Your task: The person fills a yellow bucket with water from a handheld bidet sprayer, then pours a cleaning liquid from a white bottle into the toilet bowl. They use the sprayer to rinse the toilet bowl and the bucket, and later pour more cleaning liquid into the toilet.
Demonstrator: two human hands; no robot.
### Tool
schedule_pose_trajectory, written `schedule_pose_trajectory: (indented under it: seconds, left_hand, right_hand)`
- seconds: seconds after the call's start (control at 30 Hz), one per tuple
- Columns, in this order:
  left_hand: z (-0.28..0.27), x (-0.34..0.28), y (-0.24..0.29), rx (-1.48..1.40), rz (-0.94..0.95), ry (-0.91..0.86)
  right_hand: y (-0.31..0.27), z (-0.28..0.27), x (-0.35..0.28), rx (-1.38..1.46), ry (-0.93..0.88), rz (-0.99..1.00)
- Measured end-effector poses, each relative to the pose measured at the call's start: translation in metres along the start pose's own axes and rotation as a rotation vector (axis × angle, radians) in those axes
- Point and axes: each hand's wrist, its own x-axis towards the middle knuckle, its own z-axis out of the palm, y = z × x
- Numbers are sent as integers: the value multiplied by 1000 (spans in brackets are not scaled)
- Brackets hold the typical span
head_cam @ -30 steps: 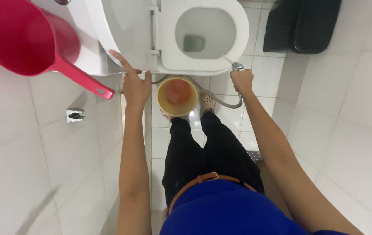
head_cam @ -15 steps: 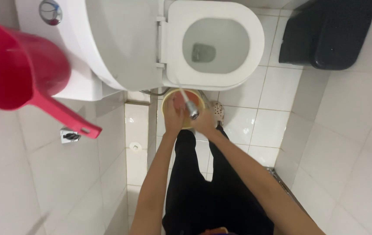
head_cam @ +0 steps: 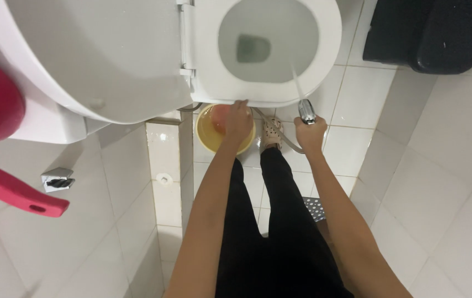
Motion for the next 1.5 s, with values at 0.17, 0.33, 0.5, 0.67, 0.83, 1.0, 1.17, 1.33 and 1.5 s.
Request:
schedule_pose_trajectory:
  seconds: [0.17, 0.33, 0.5, 0.67, 0.83, 1.0, 1.17, 1.33, 1.5]
  left_hand:
    - [-9, 59, 70, 212, 74, -228]
    - [14, 90, 82, 314, 89, -302]
    - [53, 84, 66, 474, 106, -253]
    - [41, 73, 73, 494, 31, -320]
    - [-15, 59, 91, 486, 17, -383]
    - [-96, 1, 90, 3, 56, 272]
    - [-242, -82, 56, -13, -65, 870]
    - [-338, -110, 35, 473, -146, 1151]
    - [-361, -74, 43, 262, -248, 1011]
  right_hand:
    - [-40, -38, 10, 125, -69, 135]
    - [-45, -55, 13, 223, -116, 264]
    - [-34, -62, 2, 289, -123, 257]
    - [-40, -61, -9, 283, -123, 262]
    - [-23, -50, -13, 176, -169, 187]
    - [-13, -39, -2, 64, -94, 86]
    - [-29, -19, -2, 47, -92, 63]
    - [-63, 6, -22, 37, -163, 51]
    - [-45, 19, -30, 35, -205, -80]
